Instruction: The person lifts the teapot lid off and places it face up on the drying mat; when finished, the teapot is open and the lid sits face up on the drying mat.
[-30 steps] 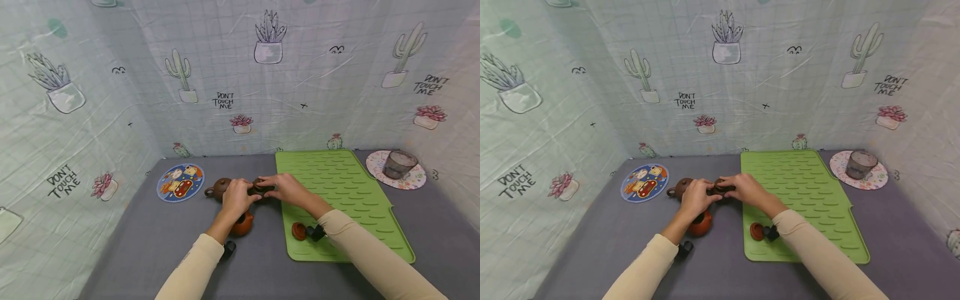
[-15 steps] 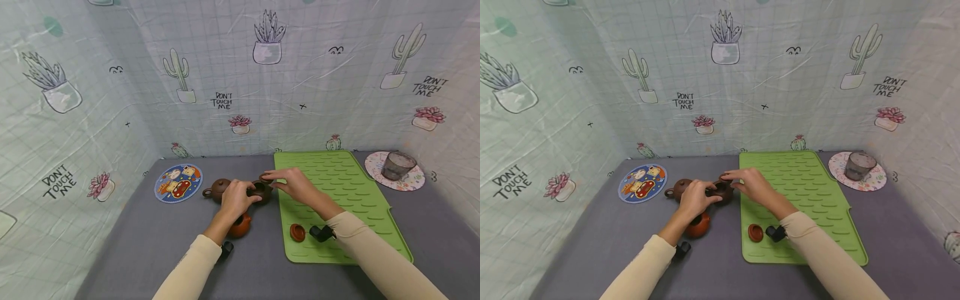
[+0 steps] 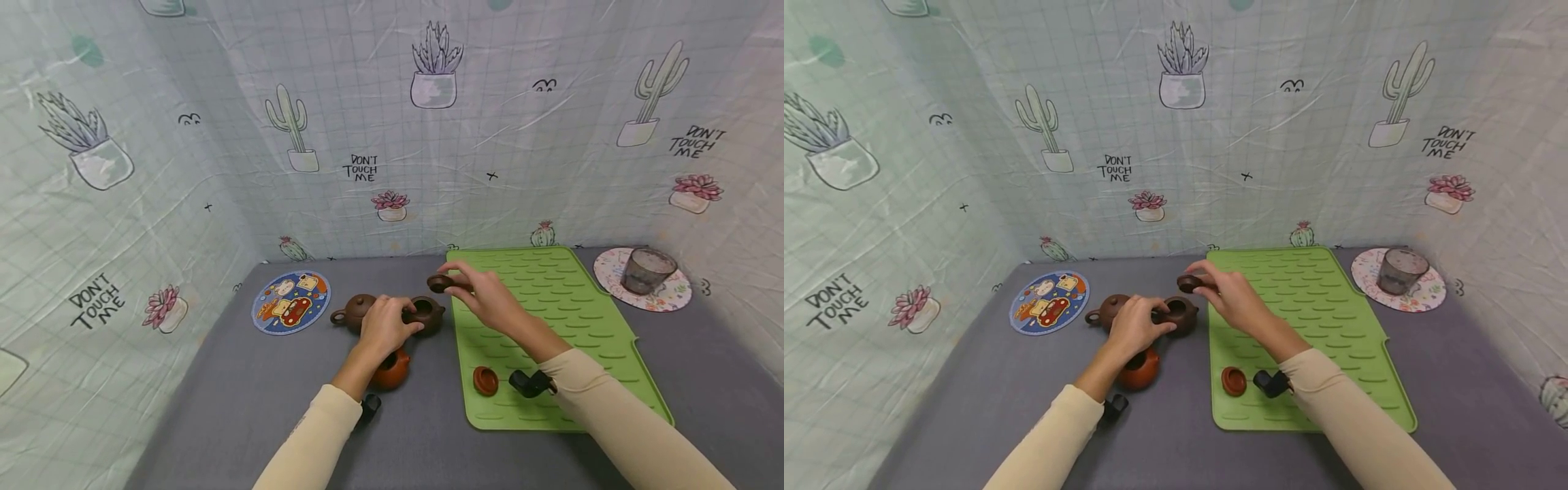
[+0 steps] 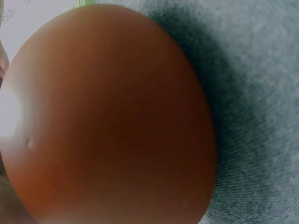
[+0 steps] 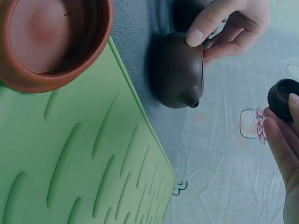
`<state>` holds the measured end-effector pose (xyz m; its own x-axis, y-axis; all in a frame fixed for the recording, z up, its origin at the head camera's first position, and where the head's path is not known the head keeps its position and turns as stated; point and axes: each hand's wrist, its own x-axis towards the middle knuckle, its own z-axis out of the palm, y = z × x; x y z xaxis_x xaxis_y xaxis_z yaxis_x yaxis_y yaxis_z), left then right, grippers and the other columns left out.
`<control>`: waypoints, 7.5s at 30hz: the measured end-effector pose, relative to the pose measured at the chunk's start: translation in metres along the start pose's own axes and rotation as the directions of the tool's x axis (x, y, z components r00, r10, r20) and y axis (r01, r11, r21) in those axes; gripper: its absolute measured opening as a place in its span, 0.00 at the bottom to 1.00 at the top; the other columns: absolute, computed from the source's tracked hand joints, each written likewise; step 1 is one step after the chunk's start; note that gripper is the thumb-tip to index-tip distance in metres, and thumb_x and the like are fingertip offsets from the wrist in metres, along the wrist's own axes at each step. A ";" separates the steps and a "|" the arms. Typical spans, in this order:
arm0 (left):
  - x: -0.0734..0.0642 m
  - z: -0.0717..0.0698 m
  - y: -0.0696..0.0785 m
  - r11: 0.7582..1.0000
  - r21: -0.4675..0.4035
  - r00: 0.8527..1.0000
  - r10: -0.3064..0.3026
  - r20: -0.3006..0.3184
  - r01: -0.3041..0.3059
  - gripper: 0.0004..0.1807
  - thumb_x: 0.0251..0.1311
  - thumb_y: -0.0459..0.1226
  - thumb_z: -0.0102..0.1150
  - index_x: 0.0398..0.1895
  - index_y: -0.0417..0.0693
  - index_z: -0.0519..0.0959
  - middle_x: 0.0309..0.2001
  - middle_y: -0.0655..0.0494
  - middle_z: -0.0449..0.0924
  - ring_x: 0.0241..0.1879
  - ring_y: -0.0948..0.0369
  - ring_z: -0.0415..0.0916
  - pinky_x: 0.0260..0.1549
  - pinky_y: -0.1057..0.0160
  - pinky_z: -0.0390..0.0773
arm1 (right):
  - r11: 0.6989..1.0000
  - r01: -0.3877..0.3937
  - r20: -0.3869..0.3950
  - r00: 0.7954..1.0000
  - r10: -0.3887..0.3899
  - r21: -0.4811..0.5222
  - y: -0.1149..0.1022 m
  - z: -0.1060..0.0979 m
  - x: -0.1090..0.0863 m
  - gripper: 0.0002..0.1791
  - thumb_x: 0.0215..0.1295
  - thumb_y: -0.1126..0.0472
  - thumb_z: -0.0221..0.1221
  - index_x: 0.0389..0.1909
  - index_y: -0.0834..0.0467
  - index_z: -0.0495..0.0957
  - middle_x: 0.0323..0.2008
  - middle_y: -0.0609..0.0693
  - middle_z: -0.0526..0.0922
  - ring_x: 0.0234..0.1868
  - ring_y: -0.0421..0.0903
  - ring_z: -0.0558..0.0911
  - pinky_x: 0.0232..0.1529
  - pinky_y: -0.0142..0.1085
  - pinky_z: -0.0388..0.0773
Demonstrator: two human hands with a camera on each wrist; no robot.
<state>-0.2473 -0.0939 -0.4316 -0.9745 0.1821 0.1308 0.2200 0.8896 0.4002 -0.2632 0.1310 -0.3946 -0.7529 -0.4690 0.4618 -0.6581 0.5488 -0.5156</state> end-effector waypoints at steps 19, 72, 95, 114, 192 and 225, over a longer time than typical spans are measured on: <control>0.001 0.000 0.002 1.000 0.011 1.000 -0.011 -0.015 0.011 0.13 0.56 0.52 0.75 0.40 0.59 0.88 0.40 0.56 0.86 0.42 0.57 0.78 0.35 0.58 0.80 | 0.998 0.026 -0.060 0.998 -0.023 0.060 0.004 -0.008 -0.009 0.12 0.66 0.67 0.67 0.49 0.57 0.85 0.50 0.56 0.85 0.41 0.52 0.90 0.42 0.40 0.88; 0.006 -0.003 0.002 0.992 -0.110 0.998 -0.062 -0.024 0.059 0.12 0.52 0.50 0.78 0.35 0.58 0.89 0.41 0.55 0.88 0.41 0.55 0.78 0.37 0.56 0.80 | 0.996 -0.075 0.306 0.950 0.057 0.048 0.038 -0.002 -0.058 0.12 0.61 0.64 0.71 0.45 0.52 0.86 0.46 0.50 0.88 0.41 0.43 0.88 0.38 0.29 0.86; 0.004 -0.004 0.005 0.989 -0.106 0.995 -0.099 0.029 0.101 0.12 0.54 0.50 0.76 0.38 0.58 0.89 0.42 0.53 0.84 0.39 0.58 0.75 0.36 0.59 0.77 | 0.997 -0.069 0.388 0.920 0.046 0.046 0.040 -0.006 -0.066 0.13 0.63 0.67 0.69 0.47 0.54 0.85 0.48 0.51 0.88 0.45 0.50 0.88 0.40 0.33 0.86; 0.006 -0.005 0.004 0.992 -0.091 0.996 -0.082 0.021 0.084 0.12 0.54 0.51 0.76 0.37 0.58 0.88 0.41 0.54 0.83 0.38 0.59 0.74 0.32 0.61 0.76 | 0.993 -0.117 0.413 0.905 0.101 0.015 0.040 -0.006 -0.062 0.12 0.62 0.65 0.69 0.47 0.53 0.85 0.46 0.51 0.89 0.42 0.44 0.89 0.38 0.31 0.83; -0.001 -0.052 -0.009 0.995 -0.101 0.999 0.001 0.044 0.003 0.18 0.60 0.46 0.73 0.52 0.57 0.87 0.66 0.55 0.80 0.65 0.48 0.73 0.59 0.45 0.77 | 0.971 -0.183 0.468 0.852 0.235 -0.156 0.024 -0.028 -0.033 0.28 0.65 0.44 0.67 0.57 0.57 0.78 0.56 0.60 0.87 0.46 0.51 0.90 0.45 0.44 0.86; -0.030 -0.069 -0.071 0.985 -0.133 0.958 -0.139 -0.251 0.108 0.28 0.52 0.48 0.78 0.56 0.50 0.85 0.63 0.47 0.83 0.65 0.43 0.76 0.66 0.42 0.71 | 0.930 0.260 0.237 0.951 -0.200 -0.260 -0.037 0.041 0.048 0.21 0.67 0.50 0.67 0.59 0.48 0.82 0.63 0.48 0.83 0.63 0.50 0.82 0.59 0.47 0.82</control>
<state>-0.2310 -0.1918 -0.4013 -0.9533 -0.0542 0.2972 0.1173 0.8403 0.5293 -0.2755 0.0600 -0.3827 -0.5872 -0.7197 0.3706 -0.8048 0.5681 -0.1719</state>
